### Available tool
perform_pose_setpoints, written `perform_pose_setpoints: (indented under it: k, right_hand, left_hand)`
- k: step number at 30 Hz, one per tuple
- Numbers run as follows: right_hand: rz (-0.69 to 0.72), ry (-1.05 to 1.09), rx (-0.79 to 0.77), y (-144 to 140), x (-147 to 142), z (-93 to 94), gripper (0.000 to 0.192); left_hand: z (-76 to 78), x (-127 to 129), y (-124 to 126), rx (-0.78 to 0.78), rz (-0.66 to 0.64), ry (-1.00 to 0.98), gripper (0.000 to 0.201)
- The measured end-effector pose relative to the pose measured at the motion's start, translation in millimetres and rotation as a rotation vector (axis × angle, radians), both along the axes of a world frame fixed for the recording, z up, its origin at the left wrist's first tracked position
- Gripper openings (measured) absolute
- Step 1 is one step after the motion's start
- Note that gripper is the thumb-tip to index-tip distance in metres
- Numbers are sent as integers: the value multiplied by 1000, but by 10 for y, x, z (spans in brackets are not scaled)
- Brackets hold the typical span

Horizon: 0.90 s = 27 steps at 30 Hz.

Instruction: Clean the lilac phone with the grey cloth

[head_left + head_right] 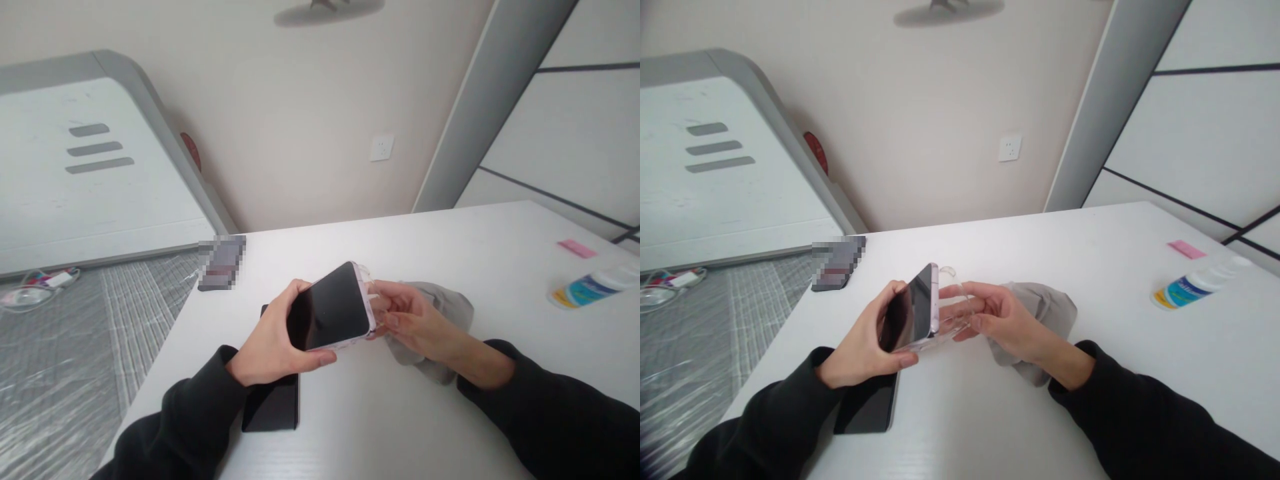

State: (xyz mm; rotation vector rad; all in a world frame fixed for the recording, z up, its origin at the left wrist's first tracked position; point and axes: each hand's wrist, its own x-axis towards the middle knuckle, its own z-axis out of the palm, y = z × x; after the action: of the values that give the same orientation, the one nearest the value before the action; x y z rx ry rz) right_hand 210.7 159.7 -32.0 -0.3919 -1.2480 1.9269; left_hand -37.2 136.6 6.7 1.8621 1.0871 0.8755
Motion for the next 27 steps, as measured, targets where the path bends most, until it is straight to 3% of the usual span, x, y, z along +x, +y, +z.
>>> perform_pose_setpoints:
  k: [4,8,12,18,22,25,27]
  right_hand:
    - [-49,-109,16,14,8,45,46]
    - [-91,-154,31,21,23,56,49]
    - [-164,-216,23,18,3,87,50]
    - [-397,-388,-55,103,-12,114,38]
    - [-411,-520,58,162,19,0,35]
    - [-238,-602,133,131,22,-54,48]
    - [-150,-673,255,82,29,-37,60]
  left_hand:
    - [-51,5,17,31,-21,-152,58]
    - [-89,-5,43,117,58,-155,72]
    - [-145,-31,72,170,131,-179,71]
    - [6,-23,101,281,270,-629,55]
    - [132,-6,114,49,262,-854,68]
    - [125,6,127,-207,257,-895,77]
    - [95,13,140,-360,258,-910,71]
